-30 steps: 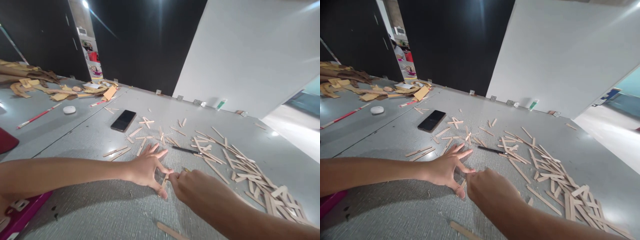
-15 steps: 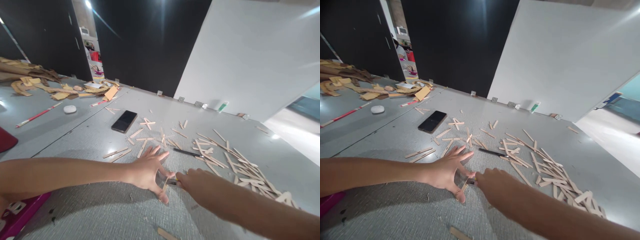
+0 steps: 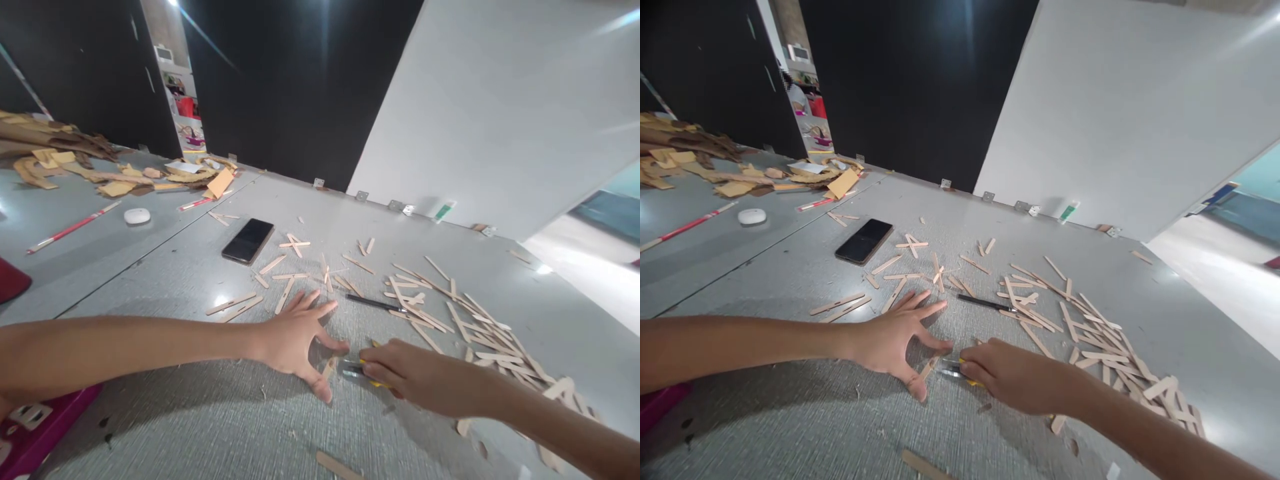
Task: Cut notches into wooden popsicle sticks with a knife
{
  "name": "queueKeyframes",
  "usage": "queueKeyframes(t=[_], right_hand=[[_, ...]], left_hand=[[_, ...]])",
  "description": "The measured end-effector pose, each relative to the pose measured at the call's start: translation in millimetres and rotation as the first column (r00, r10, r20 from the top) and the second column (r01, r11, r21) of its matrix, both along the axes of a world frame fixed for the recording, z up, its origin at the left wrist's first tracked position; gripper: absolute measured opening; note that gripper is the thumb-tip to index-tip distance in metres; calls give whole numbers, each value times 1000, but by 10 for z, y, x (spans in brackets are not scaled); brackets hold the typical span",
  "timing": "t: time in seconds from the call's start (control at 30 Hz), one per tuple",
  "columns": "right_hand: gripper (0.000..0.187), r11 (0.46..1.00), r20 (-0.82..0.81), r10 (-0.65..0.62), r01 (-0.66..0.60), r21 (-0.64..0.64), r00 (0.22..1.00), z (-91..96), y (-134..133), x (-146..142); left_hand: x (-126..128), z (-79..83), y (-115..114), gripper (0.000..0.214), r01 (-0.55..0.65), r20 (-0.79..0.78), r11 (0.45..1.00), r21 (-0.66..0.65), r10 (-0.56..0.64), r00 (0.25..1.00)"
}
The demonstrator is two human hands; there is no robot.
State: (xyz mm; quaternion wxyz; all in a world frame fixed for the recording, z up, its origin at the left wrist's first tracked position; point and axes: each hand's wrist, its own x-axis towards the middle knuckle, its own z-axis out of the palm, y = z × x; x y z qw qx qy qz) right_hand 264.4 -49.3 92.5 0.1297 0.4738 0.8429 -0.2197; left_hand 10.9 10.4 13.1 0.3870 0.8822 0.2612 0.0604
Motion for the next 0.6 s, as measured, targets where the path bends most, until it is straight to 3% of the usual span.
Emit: queueKeyframes(t=[0.1,0.17,0.3,0.37,0.4,0.47,0.57,0.6], right_hand=[[41,985,-31,-123,125,115,992,-177,-207,125],[34,945,-40,-206,210,252,978,-339,-347,187],[27,824,-68,-241,241,512,968,-551,-493,188],[29,760,-157,-194,249,600,968,-535,-495,93],[29,751,-224,-182,283,596,957,-500,-484,21],[27,791,-364,-222,386,475,904,-399,-443,-152],[23,867,-494,-355,477,143,794,-241,-351,-406],[22,871,-542,-411,492,5,733,-199,-318,-469]], left_hand=[[-50,61,32,102,-15,26,1000,23,14,1000],[-91,107,29,96,-99,76,995,28,96,992],[-160,187,-54,25,-248,76,969,2,247,966],[-172,218,-117,10,-249,65,968,2,249,966],[-172,234,-149,10,-246,69,969,4,245,967],[-158,271,-214,11,-244,86,970,5,243,966],[-118,365,-316,11,-270,115,963,-16,270,956],[-105,409,-351,11,-290,133,957,-30,292,947]])
